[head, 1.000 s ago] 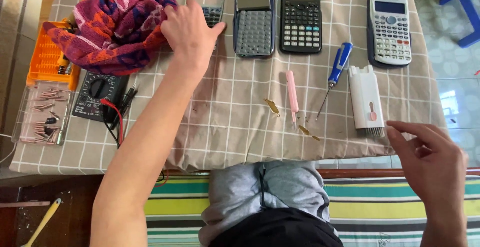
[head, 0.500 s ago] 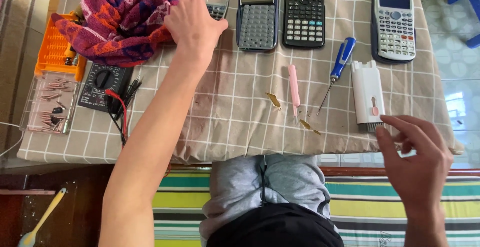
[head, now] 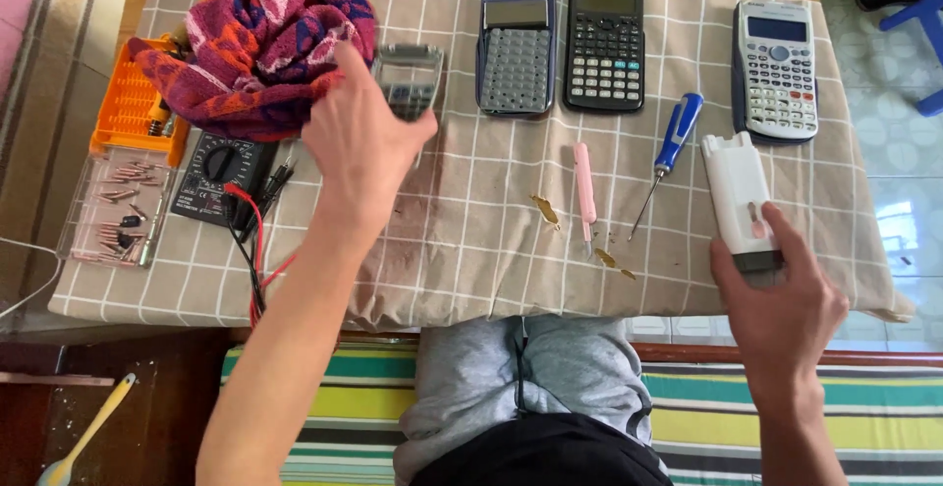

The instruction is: Organizing and disassembling scientific calculators and electronics tools on a repair bench

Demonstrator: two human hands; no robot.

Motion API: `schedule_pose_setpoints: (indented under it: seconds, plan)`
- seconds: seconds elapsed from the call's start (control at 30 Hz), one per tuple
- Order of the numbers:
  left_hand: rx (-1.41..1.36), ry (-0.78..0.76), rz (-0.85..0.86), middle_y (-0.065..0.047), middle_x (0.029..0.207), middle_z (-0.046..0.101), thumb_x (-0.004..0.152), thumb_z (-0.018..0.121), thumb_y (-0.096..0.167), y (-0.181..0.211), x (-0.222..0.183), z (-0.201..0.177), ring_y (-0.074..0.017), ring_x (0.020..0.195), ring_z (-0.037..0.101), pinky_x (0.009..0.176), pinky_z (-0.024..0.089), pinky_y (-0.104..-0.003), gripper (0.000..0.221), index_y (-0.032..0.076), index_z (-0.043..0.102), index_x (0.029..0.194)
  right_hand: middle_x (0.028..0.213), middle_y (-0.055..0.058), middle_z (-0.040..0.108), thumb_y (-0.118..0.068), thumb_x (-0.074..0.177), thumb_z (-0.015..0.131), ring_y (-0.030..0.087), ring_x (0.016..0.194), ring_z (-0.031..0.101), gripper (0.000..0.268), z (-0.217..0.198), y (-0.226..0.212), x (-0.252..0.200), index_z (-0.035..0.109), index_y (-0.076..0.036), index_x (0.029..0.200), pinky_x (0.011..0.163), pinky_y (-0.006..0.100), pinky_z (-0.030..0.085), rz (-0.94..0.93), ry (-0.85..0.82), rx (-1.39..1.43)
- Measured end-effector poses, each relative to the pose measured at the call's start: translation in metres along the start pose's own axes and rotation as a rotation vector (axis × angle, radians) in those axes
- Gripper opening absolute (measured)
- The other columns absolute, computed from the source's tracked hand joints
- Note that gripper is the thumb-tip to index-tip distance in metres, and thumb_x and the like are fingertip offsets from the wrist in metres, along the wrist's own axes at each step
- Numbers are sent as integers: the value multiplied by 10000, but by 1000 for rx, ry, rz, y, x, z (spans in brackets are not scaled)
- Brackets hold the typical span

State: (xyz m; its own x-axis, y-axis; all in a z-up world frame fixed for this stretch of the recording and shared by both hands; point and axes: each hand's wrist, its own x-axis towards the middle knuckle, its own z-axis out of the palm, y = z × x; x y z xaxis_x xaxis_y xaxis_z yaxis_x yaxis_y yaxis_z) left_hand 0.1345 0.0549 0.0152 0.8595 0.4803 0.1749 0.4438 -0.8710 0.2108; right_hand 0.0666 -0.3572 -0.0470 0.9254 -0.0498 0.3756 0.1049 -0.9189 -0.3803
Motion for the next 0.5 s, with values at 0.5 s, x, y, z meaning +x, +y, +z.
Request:
schedule_pose_setpoints:
  seconds: [0.5]
  plan:
    - [-80, -116, -27, -73, 924, 714, 759, 899, 592, -7, -128, -32, -361, 820, 699, 569, 556, -535, 717, 160, 437, 1097, 1395, 315, 646, -215, 921, 846, 455, 1419, 495, 661, -4, -99, 70, 610, 84, 1461, 1091, 568, 424, -385, -120, 145]
